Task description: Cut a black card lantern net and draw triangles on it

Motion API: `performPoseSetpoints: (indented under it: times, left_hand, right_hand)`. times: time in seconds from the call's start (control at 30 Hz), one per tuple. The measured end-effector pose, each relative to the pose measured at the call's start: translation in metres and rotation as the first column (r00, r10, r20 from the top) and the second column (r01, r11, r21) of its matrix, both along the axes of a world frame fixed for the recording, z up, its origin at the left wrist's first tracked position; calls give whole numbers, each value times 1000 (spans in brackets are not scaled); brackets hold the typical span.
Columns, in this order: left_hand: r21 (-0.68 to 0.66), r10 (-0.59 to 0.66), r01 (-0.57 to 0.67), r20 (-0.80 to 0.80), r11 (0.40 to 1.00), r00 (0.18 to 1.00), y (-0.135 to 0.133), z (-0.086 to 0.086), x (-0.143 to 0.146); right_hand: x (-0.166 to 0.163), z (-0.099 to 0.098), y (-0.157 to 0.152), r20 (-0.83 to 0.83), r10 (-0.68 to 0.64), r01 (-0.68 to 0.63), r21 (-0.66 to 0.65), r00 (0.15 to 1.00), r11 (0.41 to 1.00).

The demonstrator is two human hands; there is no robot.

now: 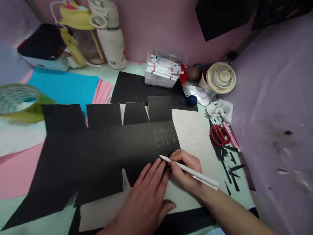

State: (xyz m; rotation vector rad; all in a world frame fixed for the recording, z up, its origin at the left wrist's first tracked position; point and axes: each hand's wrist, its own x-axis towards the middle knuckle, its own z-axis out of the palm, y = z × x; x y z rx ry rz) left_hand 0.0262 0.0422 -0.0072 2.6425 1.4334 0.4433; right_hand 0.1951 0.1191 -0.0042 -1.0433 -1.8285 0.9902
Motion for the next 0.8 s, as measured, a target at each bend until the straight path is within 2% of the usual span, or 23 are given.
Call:
performPoseSetpoints:
  times: [0.4, 0.8]
  left_hand:
    - [11, -20, 20, 2, 1000, 1000, 4, 0, -2]
    - [-22, -21, 21, -2, 1000, 1000, 4, 1, -2]
  right_hand:
    - [2, -2, -1, 53, 44, -46, 47, 998, 998]
    - [1, 1, -2, 72, -17, 12, 81, 997, 997]
